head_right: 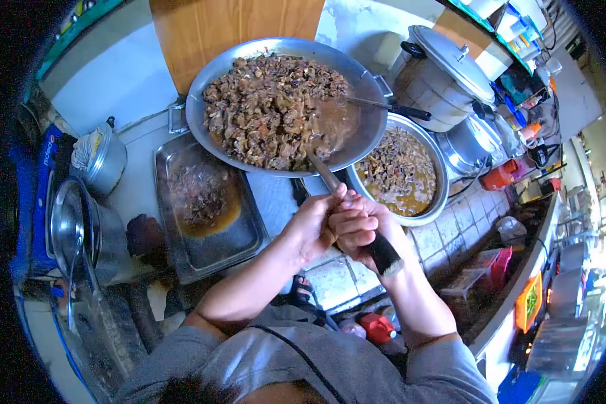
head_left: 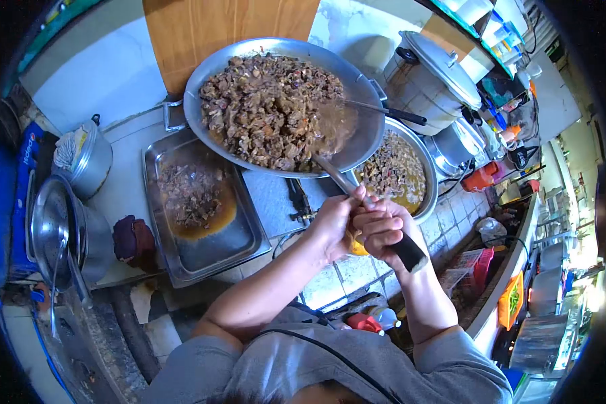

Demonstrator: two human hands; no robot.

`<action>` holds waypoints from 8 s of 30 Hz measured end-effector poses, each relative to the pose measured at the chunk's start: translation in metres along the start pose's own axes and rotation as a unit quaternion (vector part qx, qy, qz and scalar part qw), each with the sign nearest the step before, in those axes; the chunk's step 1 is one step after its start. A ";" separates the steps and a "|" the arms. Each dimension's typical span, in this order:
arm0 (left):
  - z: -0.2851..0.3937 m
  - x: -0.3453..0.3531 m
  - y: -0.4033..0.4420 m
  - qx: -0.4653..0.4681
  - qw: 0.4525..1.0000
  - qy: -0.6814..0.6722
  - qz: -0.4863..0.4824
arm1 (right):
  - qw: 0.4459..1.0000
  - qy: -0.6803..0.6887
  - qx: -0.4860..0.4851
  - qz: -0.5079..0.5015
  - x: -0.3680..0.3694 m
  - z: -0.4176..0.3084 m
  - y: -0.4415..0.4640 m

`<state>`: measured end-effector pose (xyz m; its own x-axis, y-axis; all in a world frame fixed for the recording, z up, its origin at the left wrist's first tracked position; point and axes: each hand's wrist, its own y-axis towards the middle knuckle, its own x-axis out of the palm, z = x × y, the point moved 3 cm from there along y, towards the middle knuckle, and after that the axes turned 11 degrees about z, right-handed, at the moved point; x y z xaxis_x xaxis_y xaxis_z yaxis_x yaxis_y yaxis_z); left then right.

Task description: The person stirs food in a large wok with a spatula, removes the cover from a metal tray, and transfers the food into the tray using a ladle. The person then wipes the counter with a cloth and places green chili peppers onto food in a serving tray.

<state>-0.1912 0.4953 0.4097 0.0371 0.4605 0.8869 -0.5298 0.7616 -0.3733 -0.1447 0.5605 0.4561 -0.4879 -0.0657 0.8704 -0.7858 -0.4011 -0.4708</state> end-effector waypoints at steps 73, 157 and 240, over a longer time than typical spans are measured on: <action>-0.015 -0.114 -0.153 0.145 0.984 0.064 0.079 | 0.963 -0.012 0.261 0.067 -0.060 0.139 0.013; 0.068 -0.103 -0.092 0.146 0.933 0.326 0.036 | 0.959 -0.250 0.065 0.119 0.024 0.009 0.075; 0.036 -0.066 -0.164 0.192 0.965 0.153 0.086 | 0.950 -0.183 0.253 0.018 0.001 0.139 0.031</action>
<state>-0.1375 0.3236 0.4224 0.1390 0.7231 0.6766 -0.8239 0.4635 -0.3262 -0.1173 0.4212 0.4624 -0.2724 -0.3636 0.8909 -0.4425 -0.7748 -0.4515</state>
